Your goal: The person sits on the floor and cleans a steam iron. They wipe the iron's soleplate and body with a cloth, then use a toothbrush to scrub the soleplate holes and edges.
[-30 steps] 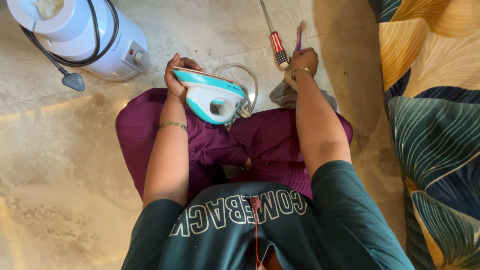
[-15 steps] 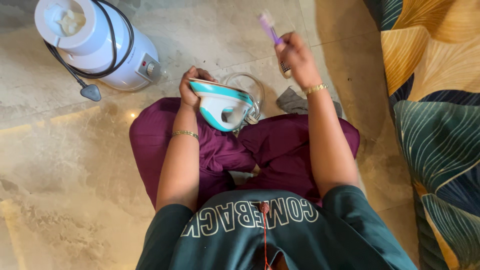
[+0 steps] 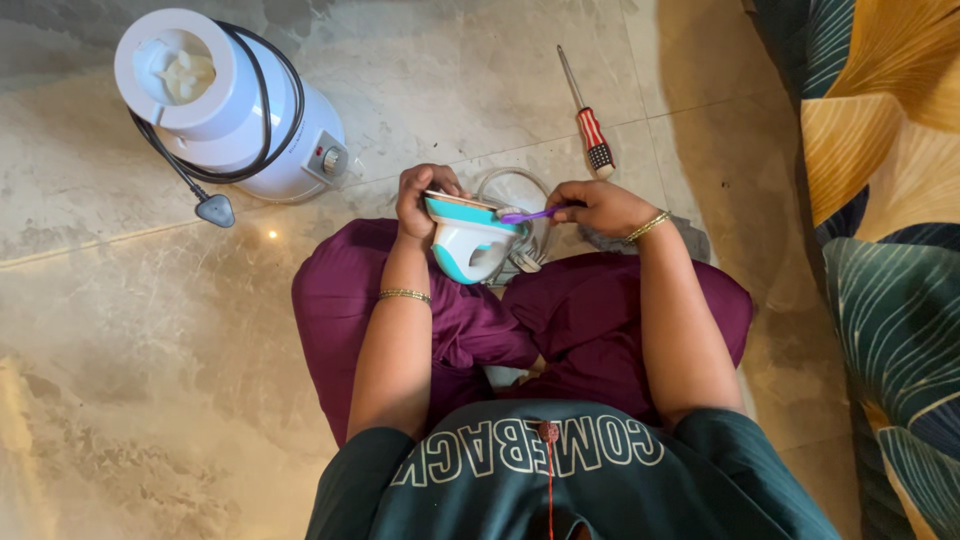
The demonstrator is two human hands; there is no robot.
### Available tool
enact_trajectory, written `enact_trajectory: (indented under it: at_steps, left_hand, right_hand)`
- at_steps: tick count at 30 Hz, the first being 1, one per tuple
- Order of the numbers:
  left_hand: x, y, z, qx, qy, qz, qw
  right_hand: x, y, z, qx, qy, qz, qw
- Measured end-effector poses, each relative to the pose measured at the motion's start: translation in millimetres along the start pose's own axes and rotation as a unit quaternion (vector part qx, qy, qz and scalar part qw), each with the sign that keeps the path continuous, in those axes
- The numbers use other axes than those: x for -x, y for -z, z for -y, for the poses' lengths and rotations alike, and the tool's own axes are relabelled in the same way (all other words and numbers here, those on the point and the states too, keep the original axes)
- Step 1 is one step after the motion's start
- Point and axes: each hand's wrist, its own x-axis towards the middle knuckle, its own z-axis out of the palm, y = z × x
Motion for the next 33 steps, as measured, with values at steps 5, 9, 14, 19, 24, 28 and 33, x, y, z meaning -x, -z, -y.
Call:
enact_trajectory:
  at_steps: [5,9,14,19,24,28,33]
  left_hand:
    - [-2,-1,0,0.009,0.027,0.003,1.000]
    - [-5,6,6,0.051,0.060,0.018,0.997]
    - [-4,10,15,0.076,0.078,-0.005,0.994]
    - [-2,14,17,0.081,0.091,-0.019,0.992]
    - [-4,13,15,0.128,0.109,-0.054,0.984]
    - [-5,11,13,0.123,0.117,-0.046,0.984]
    - [-4,15,17,0.094,0.091,-0.046,0.990]
  right_hand:
    - [-7,-1,-10,0.044,-0.070,-0.005,0.997]
    - [-11,0,-9,0.066,-0.084,0.015,0.994]
    - [-21,-12,-21,-0.073,-0.027,0.032,0.997]
    - [-22,1,-53,-0.070,-0.071,0.108,0.989]
    - [-24,-6,-43,-0.119,-0.024,0.109,0.987]
    - [-24,-21,-12,-0.163,-0.028,0.107,0.980]
    - [-15,1,-20,-0.054,-0.084,0.132,0.986]
